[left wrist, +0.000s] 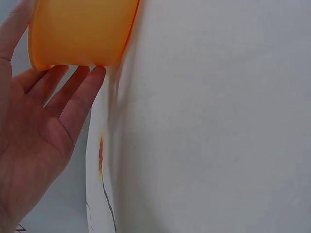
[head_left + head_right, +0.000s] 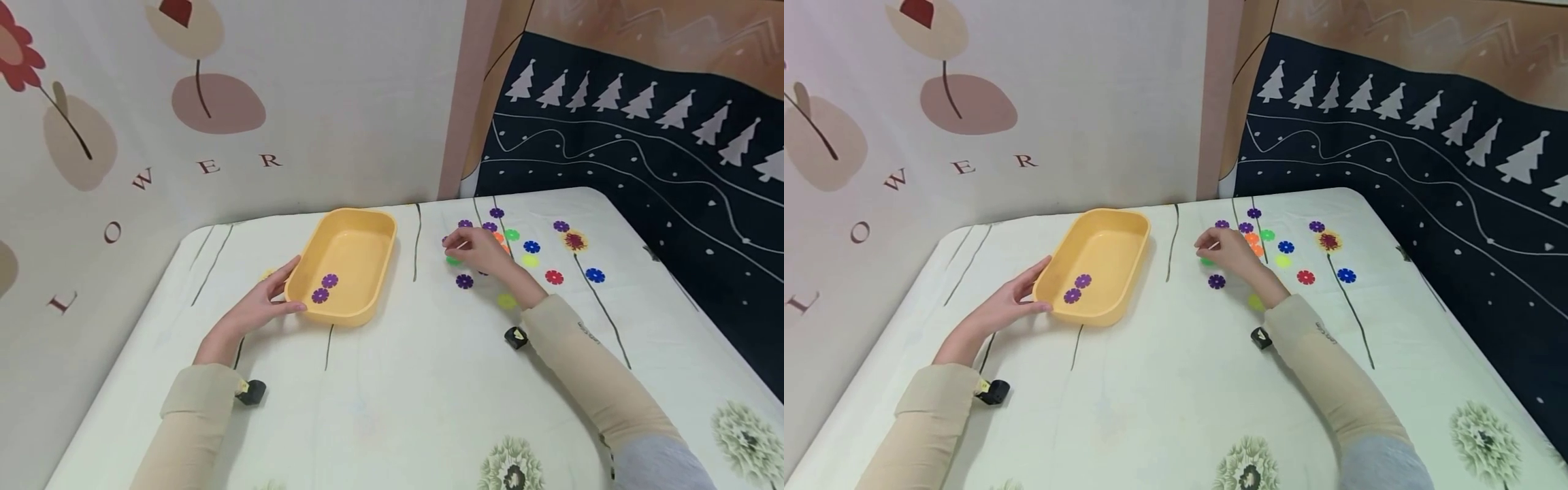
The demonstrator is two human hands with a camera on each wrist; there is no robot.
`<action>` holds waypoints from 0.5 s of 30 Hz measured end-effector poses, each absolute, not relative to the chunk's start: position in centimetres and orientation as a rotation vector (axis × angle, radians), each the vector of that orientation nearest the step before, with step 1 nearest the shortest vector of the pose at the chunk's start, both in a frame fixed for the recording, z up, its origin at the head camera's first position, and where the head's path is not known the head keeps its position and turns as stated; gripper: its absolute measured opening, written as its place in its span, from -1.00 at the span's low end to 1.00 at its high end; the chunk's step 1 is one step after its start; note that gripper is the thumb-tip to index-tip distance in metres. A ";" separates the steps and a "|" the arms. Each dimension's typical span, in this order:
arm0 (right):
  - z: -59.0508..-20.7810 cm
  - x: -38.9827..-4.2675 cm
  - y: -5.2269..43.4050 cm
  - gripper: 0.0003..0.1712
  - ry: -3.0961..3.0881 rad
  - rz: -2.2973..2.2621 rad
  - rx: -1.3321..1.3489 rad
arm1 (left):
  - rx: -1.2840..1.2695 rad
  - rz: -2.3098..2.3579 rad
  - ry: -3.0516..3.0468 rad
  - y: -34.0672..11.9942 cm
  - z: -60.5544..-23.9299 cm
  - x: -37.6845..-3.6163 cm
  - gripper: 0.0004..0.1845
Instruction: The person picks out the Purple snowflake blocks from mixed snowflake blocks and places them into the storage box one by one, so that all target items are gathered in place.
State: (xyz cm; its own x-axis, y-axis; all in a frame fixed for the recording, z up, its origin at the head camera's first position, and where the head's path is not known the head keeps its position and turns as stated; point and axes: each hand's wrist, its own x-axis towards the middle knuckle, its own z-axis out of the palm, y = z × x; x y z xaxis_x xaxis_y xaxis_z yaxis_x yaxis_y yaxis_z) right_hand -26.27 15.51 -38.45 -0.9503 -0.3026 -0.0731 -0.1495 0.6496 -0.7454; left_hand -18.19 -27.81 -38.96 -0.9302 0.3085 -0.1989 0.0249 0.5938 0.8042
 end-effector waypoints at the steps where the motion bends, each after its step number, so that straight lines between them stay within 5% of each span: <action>1: -38.5 -26.2 15.7 -0.74 2.670 -1.171 -0.369 | 0.269 1.257 2.507 -27.8 -39.0 -18.2 0.04; 15: -38.8 -25.4 18.3 -0.72 2.553 -1.082 -0.402 | 0.276 1.260 2.504 -27.8 -39.0 -18.2 0.05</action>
State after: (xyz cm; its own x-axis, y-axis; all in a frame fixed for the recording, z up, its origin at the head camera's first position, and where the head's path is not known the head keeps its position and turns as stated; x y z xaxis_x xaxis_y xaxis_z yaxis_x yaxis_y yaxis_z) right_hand -25.41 18.33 -38.84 -0.9030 -0.3825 -0.1956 -0.1254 0.6702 -0.7315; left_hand -18.25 -27.82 -39.04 -0.9289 0.3127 -0.1982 0.0271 0.5914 0.8059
